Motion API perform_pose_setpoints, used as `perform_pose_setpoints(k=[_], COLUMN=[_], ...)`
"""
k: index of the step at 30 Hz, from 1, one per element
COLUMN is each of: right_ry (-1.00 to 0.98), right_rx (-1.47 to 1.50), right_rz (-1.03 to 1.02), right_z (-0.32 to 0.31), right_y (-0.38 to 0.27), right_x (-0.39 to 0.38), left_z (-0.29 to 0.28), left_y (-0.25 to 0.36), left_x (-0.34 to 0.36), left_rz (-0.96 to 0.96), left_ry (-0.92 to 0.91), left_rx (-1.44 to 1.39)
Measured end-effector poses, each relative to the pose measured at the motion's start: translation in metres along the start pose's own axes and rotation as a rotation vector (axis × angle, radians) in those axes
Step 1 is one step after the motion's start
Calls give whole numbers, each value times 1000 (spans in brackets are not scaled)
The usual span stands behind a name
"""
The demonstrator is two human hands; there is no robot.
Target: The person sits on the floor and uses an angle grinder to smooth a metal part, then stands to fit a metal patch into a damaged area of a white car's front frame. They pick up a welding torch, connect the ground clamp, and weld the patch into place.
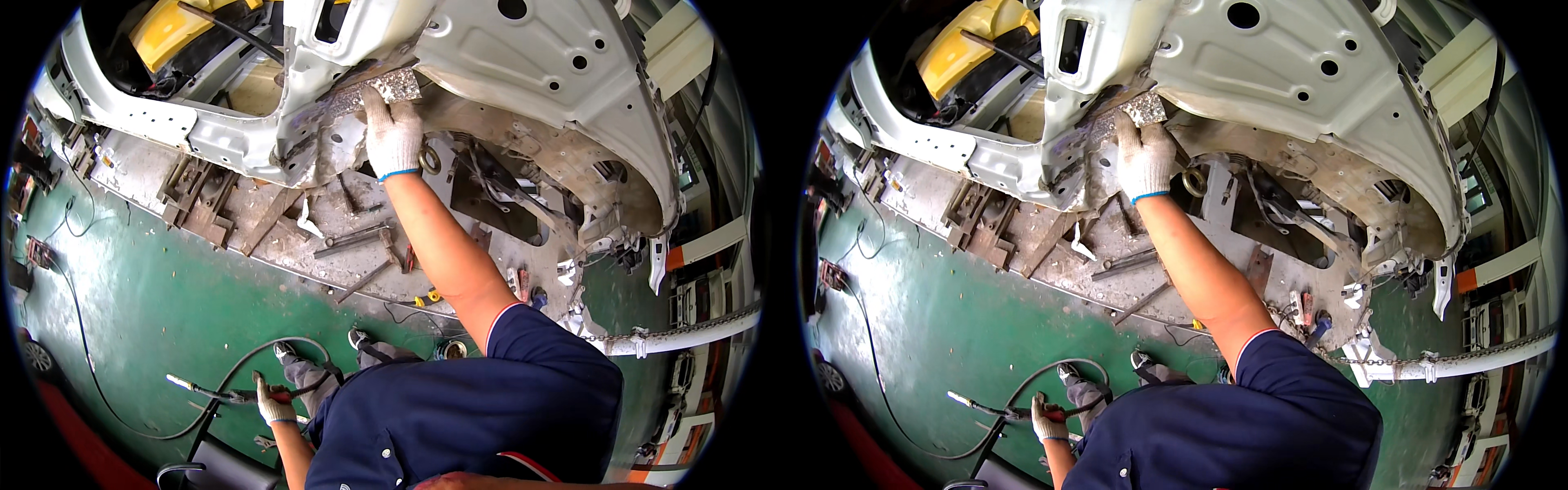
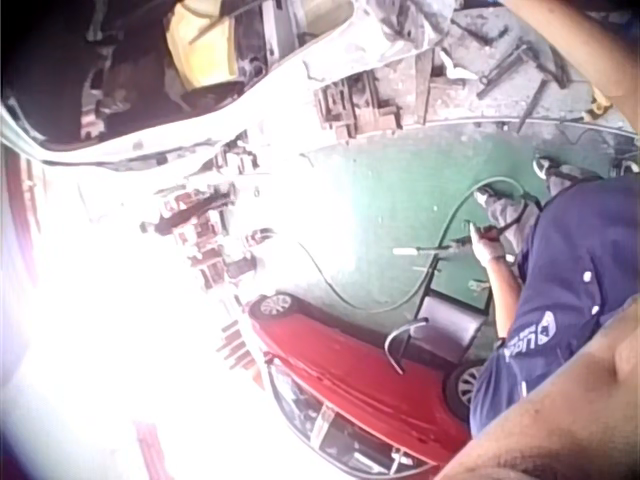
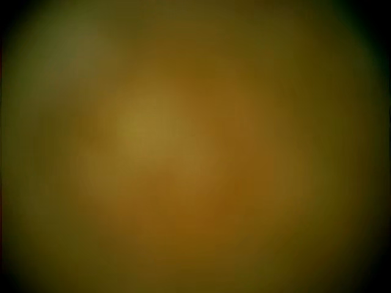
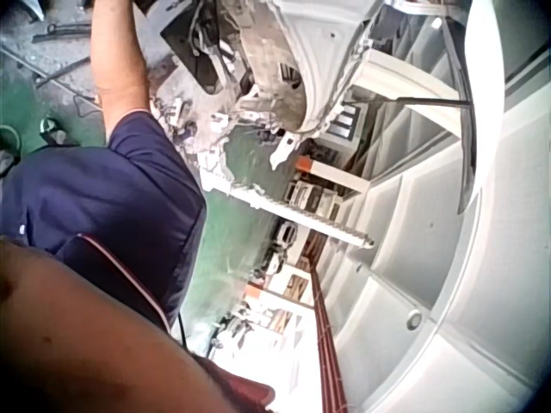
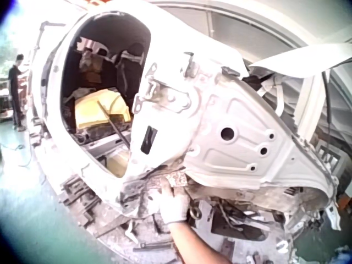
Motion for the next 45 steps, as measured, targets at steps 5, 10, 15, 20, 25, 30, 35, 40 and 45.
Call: perform_pose_setpoints(k=[5, 10, 15, 20, 25, 30, 35, 40, 45], right_ry=[-8, 19, 28, 73, 66, 80, 76, 83, 83], right_rx=[85, 224, 173, 75, -27, 31, 35, -20, -19], right_rz=[10, -9, 15, -58, -109, -114, -101, -79, -59], right_z=[-2, 3, 6, 6, -11, -6, -10, -10, -9], right_y=[-11, 1, 8, -1, -26, -23, -23, -26, -20], right_x=[-3, 1, 1, -1, -6, -7, -6, -5, -5], left_z=[5, 17, 36, 68, 97, 134, 207, 229, 271], left_y=[2, 4, 6, 12, 21, 33, 33, 31, 25], left_x=[-6, -14, -20, -36, -59, -69, -124, -117, -154], left_rz=[9, 76, 148, 159, 196, 312, 477, 603, 563], left_ry=[5, -56, -174, -255, -332, -443, -409, -470, -760], left_rx=[-19, 25, 148, 316, 463, 539, 633, 693, 795])
Point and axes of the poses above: each hand's wrist, its own x-axis towards the middle knuckle, its own z-axis out of the palm, y = z × x, the point moved 5 cm from there along x, towards the middle knuckle, and after that the axes turned 9 degrees about -x, right-handed, at the moved point
